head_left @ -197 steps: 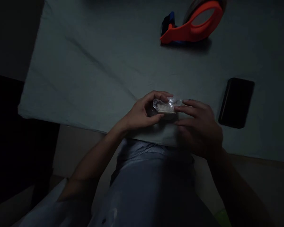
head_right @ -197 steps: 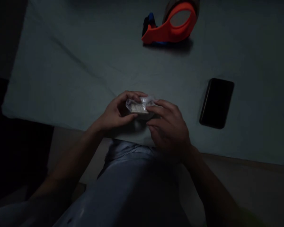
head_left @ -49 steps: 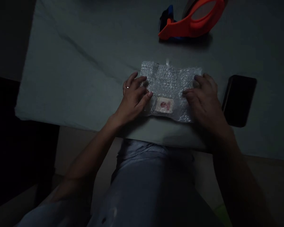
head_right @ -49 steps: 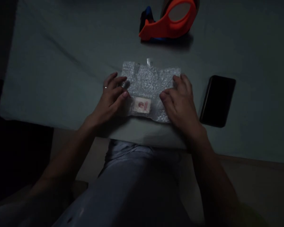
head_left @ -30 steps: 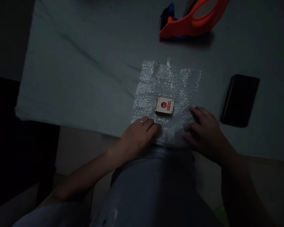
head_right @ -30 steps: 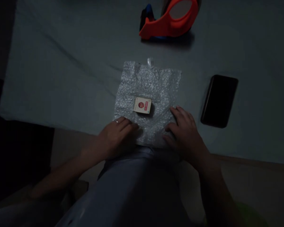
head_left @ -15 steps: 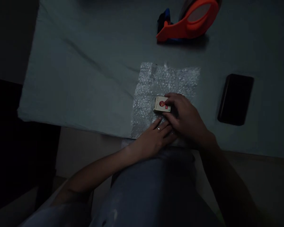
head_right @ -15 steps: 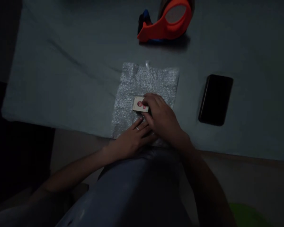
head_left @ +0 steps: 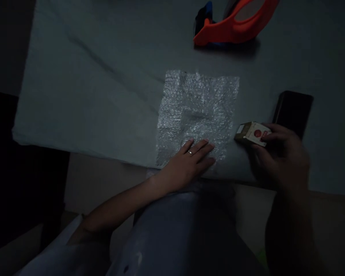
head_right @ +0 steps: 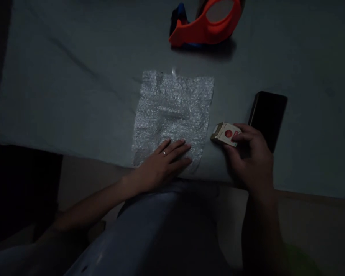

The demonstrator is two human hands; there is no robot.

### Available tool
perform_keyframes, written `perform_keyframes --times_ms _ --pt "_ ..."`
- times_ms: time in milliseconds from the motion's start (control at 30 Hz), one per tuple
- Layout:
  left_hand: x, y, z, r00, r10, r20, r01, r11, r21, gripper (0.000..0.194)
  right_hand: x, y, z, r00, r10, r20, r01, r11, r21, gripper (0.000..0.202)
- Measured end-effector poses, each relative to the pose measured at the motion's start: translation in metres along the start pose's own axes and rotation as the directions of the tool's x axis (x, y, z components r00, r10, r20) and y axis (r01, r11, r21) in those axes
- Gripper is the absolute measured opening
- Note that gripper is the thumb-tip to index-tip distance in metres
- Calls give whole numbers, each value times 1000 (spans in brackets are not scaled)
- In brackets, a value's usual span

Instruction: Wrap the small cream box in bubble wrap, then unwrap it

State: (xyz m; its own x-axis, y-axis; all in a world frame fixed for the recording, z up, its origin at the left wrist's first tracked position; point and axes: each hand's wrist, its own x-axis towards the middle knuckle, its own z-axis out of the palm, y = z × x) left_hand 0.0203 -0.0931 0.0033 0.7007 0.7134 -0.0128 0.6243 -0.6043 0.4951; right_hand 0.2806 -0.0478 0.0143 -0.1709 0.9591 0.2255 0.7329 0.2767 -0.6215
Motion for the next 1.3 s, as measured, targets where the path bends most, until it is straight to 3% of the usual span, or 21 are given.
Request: perform_keyframes --times_ms 167,300,400,533,633,800,933,1067,1233,1300 --pt "0 2 2 1000 -12 -4 12 999 30 34 4 3 2 997 -73 20 74 996 -50 25" --pt "2 4 4 1000 -4 -9 4 1000 29 34 12 -17 -2 995 -66 -74 59 993 -100 18" --pt "5 7 5 1000 6 -4 -6 1000 24 34 20 -39 3 987 -116 -111 112 993 -43 17" --pt "10 13 6 1000 -5 2 5 999 39 36 33 -58 29 969 -231 86 220 968 117 13" --pt "13 15 9 1000 -12 2 12 998 55 37 40 -61 49 948 -254 194 218 958 188 12" --pt "15 14 12 1000 -3 -13 4 997 77 37 44 -59 62 927 -252 276 207 961 182 14" --pt "7 14 1 1000 -3 -23 3 1000 30 36 41 -58 59 938 -240 251 205 966 156 16" --pt "-11 9 -17 994 -85 -63 84 996 -19 39 31 -51 42 951 -196 239 167 976 137 23" --pt "-25 -1 -37 972 -195 -134 191 981 -42 35 16 -41 16 849 -265 456 216 964 158 39" --pt "-23 -6 -43 950 -235 -205 223 972 -79 26 14 -42 12 859 -279 430 249 960 126 33"
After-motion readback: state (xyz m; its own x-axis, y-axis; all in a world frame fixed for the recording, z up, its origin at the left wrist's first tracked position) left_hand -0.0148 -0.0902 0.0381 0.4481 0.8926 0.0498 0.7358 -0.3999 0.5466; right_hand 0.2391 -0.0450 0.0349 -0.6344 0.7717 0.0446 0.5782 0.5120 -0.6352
